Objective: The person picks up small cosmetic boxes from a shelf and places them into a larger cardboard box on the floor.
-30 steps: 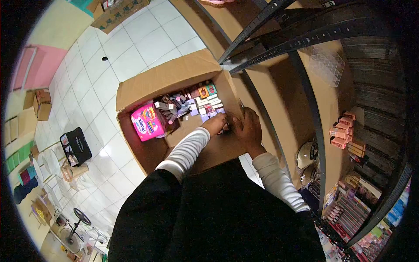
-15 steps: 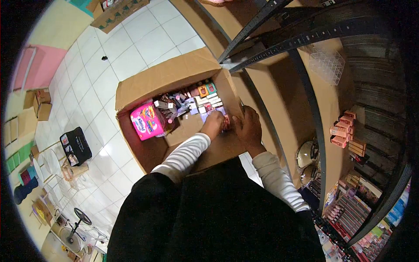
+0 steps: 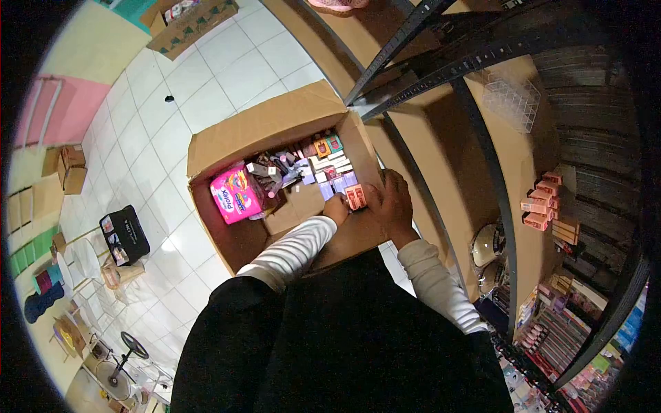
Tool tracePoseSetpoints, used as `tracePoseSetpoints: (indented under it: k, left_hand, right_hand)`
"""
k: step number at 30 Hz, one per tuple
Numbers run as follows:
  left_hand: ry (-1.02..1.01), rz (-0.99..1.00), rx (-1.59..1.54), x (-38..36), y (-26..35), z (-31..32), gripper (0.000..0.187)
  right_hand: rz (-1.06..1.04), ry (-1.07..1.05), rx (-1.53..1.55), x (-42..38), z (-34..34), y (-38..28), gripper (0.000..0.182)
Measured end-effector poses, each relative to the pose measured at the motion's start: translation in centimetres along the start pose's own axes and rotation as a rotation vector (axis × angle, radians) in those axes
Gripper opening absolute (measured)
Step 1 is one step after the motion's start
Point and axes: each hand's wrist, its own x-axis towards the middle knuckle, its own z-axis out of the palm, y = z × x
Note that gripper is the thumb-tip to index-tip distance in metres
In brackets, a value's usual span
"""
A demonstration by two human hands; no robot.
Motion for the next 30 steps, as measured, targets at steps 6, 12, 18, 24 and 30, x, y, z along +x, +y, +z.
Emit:
tracePoseSetpoints:
  k: [6, 12, 18, 24, 30]
  left_hand:
    - [-0.092, 0.102, 0.155, -0.7, 0.8, -1.0, 0.025]
    - [-0.240, 0.189, 0.209, 0.3, -0.8, -1.9, 0.022]
    - [-0.265, 0.317, 0.281, -0.8, 1.9, -6.1, 0.036]
    - [-0.106, 0.202, -0.264, -5.4, 7.6, -9.5, 0.024]
    - [0.085, 0.476, -0.510, -9.5, 12.9, -8.0, 0.021]
  right_hand:
    - [-0.016, 0.007, 0.022, -0.1, -0.1, 0.0, 0.048]
    - [-0.078, 0.016, 0.132, -0.7, -1.4, -0.5, 0.050]
    - [0.004, 0.101, 0.269, -3.1, -10.7, -0.3, 0.029]
    - [0.108, 0.560, -0.056, -7.9, -20.9, 8.7, 0.018]
    - [0.290, 0.830, -0.155, -11.8, -28.8, 15.7, 0.036]
